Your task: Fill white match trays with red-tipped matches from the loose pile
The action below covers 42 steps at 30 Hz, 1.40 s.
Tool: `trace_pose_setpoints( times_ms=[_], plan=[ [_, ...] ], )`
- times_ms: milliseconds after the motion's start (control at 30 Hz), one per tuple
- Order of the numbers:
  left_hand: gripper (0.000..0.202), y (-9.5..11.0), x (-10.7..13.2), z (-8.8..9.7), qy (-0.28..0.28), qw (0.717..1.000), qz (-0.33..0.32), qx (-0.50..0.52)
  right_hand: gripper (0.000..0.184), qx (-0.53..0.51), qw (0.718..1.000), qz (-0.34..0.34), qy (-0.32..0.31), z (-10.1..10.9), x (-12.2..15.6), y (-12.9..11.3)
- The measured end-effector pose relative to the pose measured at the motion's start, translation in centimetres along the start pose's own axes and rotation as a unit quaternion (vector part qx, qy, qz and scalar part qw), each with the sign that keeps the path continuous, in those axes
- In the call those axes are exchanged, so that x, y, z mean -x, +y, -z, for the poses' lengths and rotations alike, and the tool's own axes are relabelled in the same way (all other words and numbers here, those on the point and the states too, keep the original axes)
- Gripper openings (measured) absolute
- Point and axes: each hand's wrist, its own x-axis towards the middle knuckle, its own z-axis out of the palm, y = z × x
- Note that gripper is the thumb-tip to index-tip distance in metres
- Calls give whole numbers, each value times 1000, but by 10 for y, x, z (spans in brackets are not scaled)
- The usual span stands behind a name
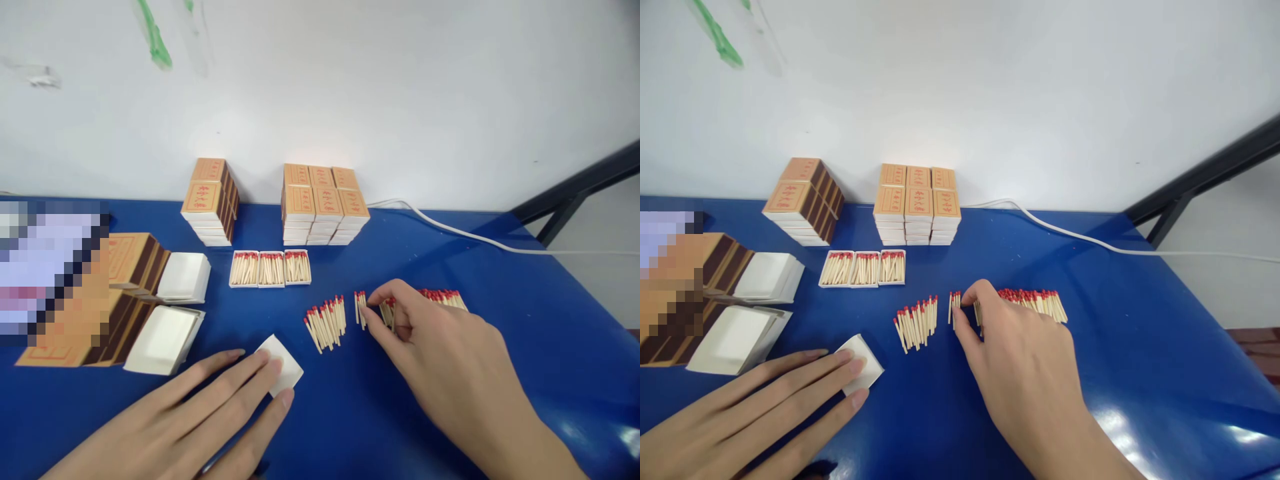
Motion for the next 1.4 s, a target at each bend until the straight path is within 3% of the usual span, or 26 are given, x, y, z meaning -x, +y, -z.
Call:
trace_pose_setpoints(
  times_ms=[267,367,500,1233,1400],
  plan=[
    [65,-1,-2,1,-5,1000,1,1,31,28,999,-28,0,-7,1,-6],
    [63,0,-1,0,-5,1000,1,7,29,45,998,-37,-3,-10,0,-8],
    [58,1,-4,-3,37,999,3,24,28,47,998,-41,-7,-9,1,-8],
    [69,-1,-1,1,-9,1000,-2,4,26,22,999,-19,19,-12,2,-18],
    [61,0,-5,-5,31,999,11,30,26,8,1000,-8,25,-11,1,-20]
  ],
)
